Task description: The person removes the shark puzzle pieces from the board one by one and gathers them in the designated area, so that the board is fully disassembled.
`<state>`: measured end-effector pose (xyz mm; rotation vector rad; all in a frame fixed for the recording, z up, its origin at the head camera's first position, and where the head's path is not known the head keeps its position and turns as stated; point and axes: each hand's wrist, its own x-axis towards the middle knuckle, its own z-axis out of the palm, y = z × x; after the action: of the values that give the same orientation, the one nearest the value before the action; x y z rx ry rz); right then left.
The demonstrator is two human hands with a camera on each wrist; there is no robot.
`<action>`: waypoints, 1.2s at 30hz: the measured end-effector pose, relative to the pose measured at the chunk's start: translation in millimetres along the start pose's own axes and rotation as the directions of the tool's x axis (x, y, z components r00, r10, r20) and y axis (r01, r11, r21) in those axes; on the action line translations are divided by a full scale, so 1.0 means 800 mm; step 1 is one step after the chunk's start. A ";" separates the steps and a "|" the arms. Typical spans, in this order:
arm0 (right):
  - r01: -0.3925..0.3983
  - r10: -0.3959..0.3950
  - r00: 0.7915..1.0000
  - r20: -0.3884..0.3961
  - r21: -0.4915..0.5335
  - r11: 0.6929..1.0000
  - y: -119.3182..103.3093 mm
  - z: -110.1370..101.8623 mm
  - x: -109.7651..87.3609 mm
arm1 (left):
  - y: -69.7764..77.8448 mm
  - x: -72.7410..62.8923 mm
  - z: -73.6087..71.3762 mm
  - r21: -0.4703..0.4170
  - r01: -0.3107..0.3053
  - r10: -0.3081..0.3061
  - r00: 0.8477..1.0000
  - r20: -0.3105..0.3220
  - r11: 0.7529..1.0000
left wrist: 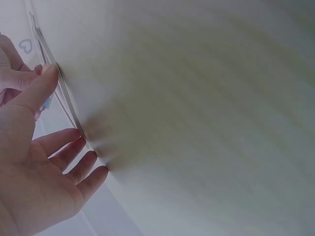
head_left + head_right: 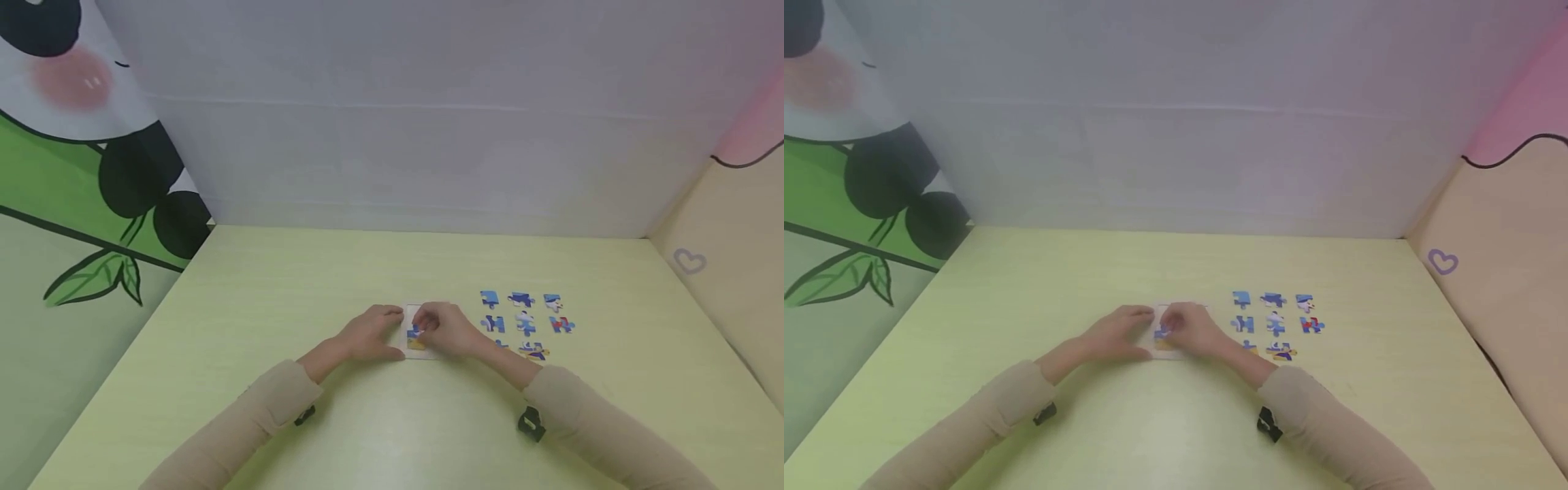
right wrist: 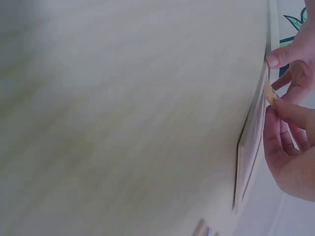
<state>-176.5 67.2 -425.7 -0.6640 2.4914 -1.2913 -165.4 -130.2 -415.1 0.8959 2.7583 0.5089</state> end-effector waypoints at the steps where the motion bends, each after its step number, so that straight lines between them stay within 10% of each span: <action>1: -0.012 0.012 1.000 0.002 0.006 1.000 -0.001 -0.004 -0.001 | 0.001 0.000 -0.001 0.001 0.004 -0.004 1.000 0.003 1.000; 16: 0.043 -0.042 0.998 0.056 -0.017 0.999 0.028 -0.110 -0.042 | 0.002 0.002 0.000 0.023 0.026 -0.027 0.999 0.031 0.999; 36: -0.179 0.177 0.976 0.128 0.001 0.984 0.124 -0.209 -0.145 | 0.006 0.004 0.004 0.022 0.018 -0.018 1.000 0.026 1.000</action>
<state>-174.8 293.1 -408.9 -0.4912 2.3766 -1.1607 -164.4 -124.2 -416.4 0.8755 2.7510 0.4623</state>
